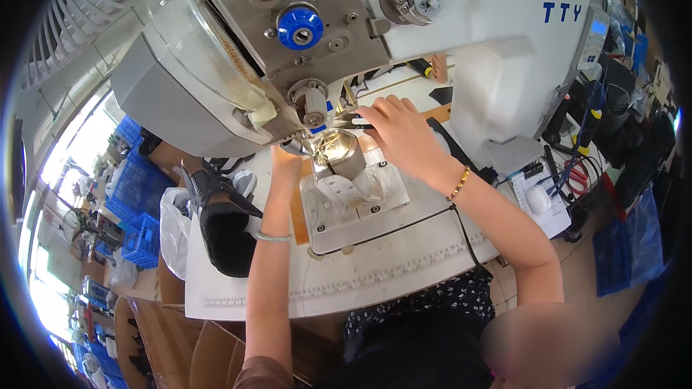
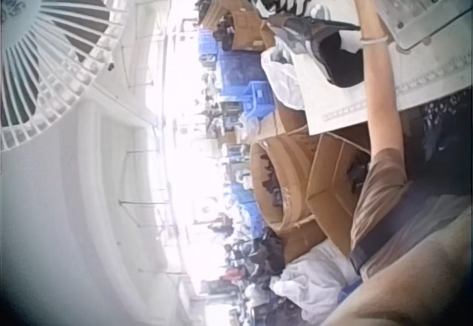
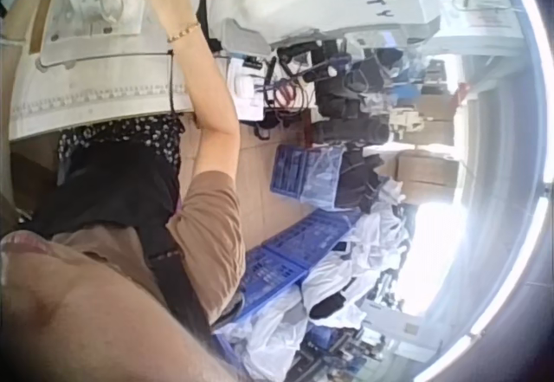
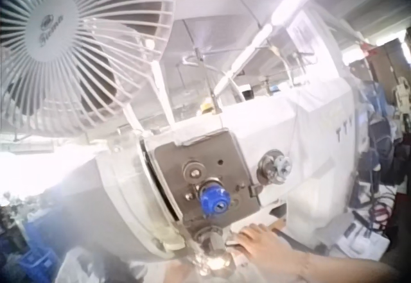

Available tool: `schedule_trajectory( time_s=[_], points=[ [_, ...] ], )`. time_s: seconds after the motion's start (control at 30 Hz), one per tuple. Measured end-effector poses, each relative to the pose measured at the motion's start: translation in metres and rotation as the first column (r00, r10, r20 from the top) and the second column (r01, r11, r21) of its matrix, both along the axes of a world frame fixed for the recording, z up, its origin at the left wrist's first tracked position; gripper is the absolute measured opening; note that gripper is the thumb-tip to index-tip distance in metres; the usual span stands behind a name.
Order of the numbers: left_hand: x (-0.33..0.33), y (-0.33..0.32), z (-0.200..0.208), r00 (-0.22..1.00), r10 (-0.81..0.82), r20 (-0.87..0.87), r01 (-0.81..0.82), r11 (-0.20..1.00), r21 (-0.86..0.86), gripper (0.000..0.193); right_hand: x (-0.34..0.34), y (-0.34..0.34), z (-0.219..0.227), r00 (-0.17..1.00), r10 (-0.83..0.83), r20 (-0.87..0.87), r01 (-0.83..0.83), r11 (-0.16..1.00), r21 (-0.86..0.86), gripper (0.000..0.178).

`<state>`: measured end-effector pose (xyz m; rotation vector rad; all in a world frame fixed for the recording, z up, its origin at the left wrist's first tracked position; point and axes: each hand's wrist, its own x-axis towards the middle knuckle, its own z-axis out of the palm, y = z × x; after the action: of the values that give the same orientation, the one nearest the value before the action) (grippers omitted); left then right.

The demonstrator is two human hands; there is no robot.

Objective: The person stitches pieces of a shoe upper using a sewing machine, trims thread with snips, winds thread onto a bobbin, and inserts the bobbin into the machine.

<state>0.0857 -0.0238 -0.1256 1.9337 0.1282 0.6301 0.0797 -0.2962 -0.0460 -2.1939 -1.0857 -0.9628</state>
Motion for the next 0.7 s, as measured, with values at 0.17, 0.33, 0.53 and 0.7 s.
schedule_trajectory(
  time_s=[0.17, 0.33, 0.53, 0.7],
  points=[
    [0.017, 0.012, 0.009, 0.918, -0.260, 0.301, 0.253, 0.965, 0.060, 0.041, -0.005, 0.005, 0.010, 0.992, -0.023, 0.125, 0.042, 0.988, -0.151, 0.032],
    [0.020, 0.015, 0.007, 0.930, -0.197, 0.309, 0.169, 0.979, 0.116, 0.041, -0.004, 0.017, 0.011, 0.985, 0.059, 0.164, -0.024, 0.978, -0.207, 0.032],
    [0.021, 0.034, -0.012, 0.879, -0.109, 0.464, -0.029, 0.960, 0.280, 0.020, -0.017, 0.038, 0.008, 0.999, 0.048, -0.001, -0.048, 0.992, -0.120, 0.027],
    [-0.067, -0.034, 0.038, 0.998, 0.041, -0.045, -0.029, 0.967, 0.254, 0.021, -0.002, -0.004, -0.019, 0.967, -0.187, -0.173, 0.197, 0.980, 0.041, 0.027]
  ],
)
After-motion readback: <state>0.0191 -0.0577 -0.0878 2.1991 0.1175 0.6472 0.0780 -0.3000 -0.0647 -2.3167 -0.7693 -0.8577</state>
